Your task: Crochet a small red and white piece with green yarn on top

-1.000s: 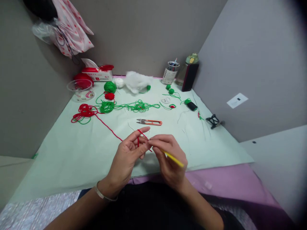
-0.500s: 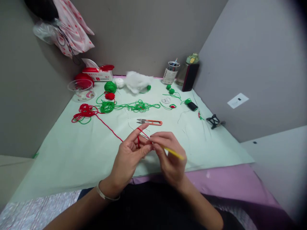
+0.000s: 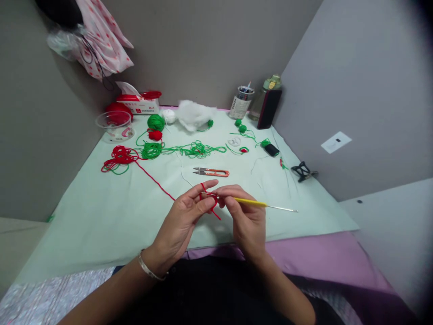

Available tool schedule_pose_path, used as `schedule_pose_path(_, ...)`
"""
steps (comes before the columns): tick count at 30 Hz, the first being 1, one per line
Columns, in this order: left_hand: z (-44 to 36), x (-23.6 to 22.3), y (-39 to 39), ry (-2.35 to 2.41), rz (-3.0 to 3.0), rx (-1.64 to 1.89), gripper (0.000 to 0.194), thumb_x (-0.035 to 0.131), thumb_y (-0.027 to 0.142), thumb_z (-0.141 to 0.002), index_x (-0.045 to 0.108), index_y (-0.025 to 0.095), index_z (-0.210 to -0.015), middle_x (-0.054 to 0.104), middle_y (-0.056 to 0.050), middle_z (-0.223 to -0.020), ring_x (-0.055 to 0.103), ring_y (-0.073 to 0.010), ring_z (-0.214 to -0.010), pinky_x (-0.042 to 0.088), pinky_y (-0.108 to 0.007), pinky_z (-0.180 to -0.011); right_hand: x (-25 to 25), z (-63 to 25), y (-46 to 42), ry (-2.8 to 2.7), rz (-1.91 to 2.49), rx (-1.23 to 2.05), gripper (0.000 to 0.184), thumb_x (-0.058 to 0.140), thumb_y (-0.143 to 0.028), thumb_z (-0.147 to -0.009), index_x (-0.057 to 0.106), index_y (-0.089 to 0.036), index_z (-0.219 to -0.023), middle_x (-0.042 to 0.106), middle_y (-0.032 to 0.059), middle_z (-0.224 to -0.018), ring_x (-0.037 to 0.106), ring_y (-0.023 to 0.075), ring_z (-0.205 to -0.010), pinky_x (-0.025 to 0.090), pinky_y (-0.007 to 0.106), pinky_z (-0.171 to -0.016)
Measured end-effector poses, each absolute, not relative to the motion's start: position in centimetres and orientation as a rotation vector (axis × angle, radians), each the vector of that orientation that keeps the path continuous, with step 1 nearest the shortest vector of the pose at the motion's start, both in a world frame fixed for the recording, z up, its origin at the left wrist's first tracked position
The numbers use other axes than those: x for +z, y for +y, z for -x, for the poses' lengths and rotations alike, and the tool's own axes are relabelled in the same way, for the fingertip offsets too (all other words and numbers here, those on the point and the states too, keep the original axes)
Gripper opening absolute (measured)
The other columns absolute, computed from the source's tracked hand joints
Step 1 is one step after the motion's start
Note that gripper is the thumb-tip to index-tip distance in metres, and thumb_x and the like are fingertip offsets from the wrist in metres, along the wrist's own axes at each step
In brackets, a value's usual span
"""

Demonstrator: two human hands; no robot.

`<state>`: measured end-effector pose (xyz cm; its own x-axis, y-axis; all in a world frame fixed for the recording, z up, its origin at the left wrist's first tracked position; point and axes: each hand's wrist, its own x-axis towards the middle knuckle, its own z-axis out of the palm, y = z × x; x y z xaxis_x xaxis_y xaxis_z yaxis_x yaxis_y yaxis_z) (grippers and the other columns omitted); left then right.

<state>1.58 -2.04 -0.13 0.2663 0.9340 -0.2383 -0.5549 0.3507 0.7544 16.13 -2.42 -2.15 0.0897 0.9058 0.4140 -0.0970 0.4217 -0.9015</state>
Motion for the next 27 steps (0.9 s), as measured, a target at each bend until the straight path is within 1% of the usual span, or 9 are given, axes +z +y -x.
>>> schedule_pose_path(4, -1.6, -0.2, -1.9, 0.739, -0.562, 1.091, 0.044, 0.092, 0.024, -0.079, 0.082, 0.02, -0.121, 0.074, -0.003, -0.092, 0.061, -0.0121, -0.085, 0.049, -0.023, -0.085, -1.8, -16.0, -2.9, -1.355, 0.866, 0.79, 0.017, 0.069, -0.025, -0.1, 0.084, -0.031, -0.105, 0.08, 0.0062, -0.104, 0.072, 0.023, -0.101, 0.058, 0.04, -0.088)
schedule_pose_path(5, -1.5, -0.2, -1.8, 0.741, -0.543, 1.079, 0.044, 0.091, 0.023, -0.08, 0.081, 0.019, -0.122, 0.073, -0.002, -0.09, 0.06, -0.011, -0.081, 0.049, -0.021, -0.082, -1.9, -16.1, -2.9, -1.358, 0.878, 0.775, 0.017, 0.069, -0.025, -0.1, 0.084, -0.031, -0.105, 0.079, 0.0062, -0.104, 0.072, 0.0224, -0.099, 0.058, 0.039, -0.086)
schedule_pose_path(7, -1.1, -0.2, -1.6, 0.74, -0.504, 1.053, 0.044, 0.091, 0.021, -0.08, 0.081, 0.018, -0.122, 0.069, 0.0, -0.082, 0.057, -0.0087, -0.074, 0.048, -0.019, -0.076, -2.0, -16.6, -2.8, -1.32, 0.877, 0.779, 0.016, 0.069, -0.026, -0.101, 0.084, -0.031, -0.104, 0.078, 0.005, -0.1, 0.07, 0.0194, -0.088, 0.057, 0.036, -0.079)
schedule_pose_path(10, -0.5, -0.1, -1.5, 0.73, -0.486, 1.026, 0.044, 0.09, 0.019, -0.08, 0.081, 0.016, -0.122, 0.067, 0.001, -0.077, 0.056, -0.0085, -0.07, 0.048, -0.018, -0.073, -2.1, -17.2, -2.2, -1.19, 0.844, 0.929, 0.014, 0.07, -0.03, -0.1, 0.084, -0.028, -0.098, 0.076, 0.0032, -0.092, 0.065, 0.0151, -0.071, 0.054, 0.032, -0.068)
schedule_pose_path(13, -0.2, -0.1, -1.6, 0.72, -0.504, 0.995, 0.044, 0.091, 0.02, -0.08, 0.081, 0.017, -0.123, 0.069, 0.0, -0.077, 0.058, -0.0095, -0.072, 0.049, -0.02, -0.074, -1.8, -17.4, -1.8, -1.037, 0.821, 1.122, 0.016, 0.077, -0.037, -0.094, 0.084, -0.024, -0.089, 0.075, 0.0038, -0.086, 0.062, 0.0139, -0.065, 0.052, 0.03, -0.062)
schedule_pose_path(16, -0.2, 0.0, -1.7, 0.712, -0.503, 0.984, 0.043, 0.092, 0.021, -0.078, 0.082, 0.018, -0.12, 0.07, -0.001, -0.08, 0.059, -0.0097, -0.074, 0.048, -0.02, -0.074, -1.4, -17.4, -1.8, -0.952, 0.807, 1.176, 0.017, 0.08, -0.039, -0.09, 0.083, -0.023, -0.085, 0.075, 0.0039, -0.083, 0.06, 0.0128, -0.062, 0.05, 0.028, -0.056)
schedule_pose_path(21, -0.1, 0.0, -1.8, 0.721, -0.533, 0.984, 0.043, 0.093, 0.023, -0.078, 0.083, 0.02, -0.119, 0.067, 0.001, -0.078, 0.055, -0.0088, -0.072, 0.046, -0.02, -0.073, -1.4, -17.5, -2.3, -1.047, 0.786, 1.092, 0.012, 0.075, -0.033, -0.096, 0.084, -0.026, -0.092, 0.075, 0.0026, -0.088, 0.061, 0.0121, -0.065, 0.05, 0.029, -0.063)
schedule_pose_path(25, -0.5, 0.2, -2.0, 0.76, -0.611, 1.017, 0.041, 0.094, 0.024, -0.076, 0.084, 0.022, -0.117, 0.068, 0.001, -0.083, 0.058, -0.0101, -0.078, 0.046, -0.023, -0.08, -1.8, -17.4, -2.5, -1.124, 0.778, 1.045, 0.013, 0.072, -0.033, -0.098, 0.083, -0.026, -0.094, 0.073, 0.0031, -0.09, 0.061, 0.0137, -0.066, 0.051, 0.032, -0.066)
schedule_pose_path(27, -0.9, 0.3, -2.1, 0.757, -0.648, 1.023, 0.041, 0.094, 0.025, -0.076, 0.085, 0.022, -0.116, 0.071, -0.001, -0.085, 0.06, -0.0124, -0.082, 0.046, -0.025, -0.084, -2.0, -17.2, -2.6, -1.159, 0.78, 1.032, 0.015, 0.072, -0.035, -0.099, 0.082, -0.025, -0.095, 0.073, 0.004, -0.091, 0.062, 0.0148, -0.067, 0.052, 0.034, -0.066)
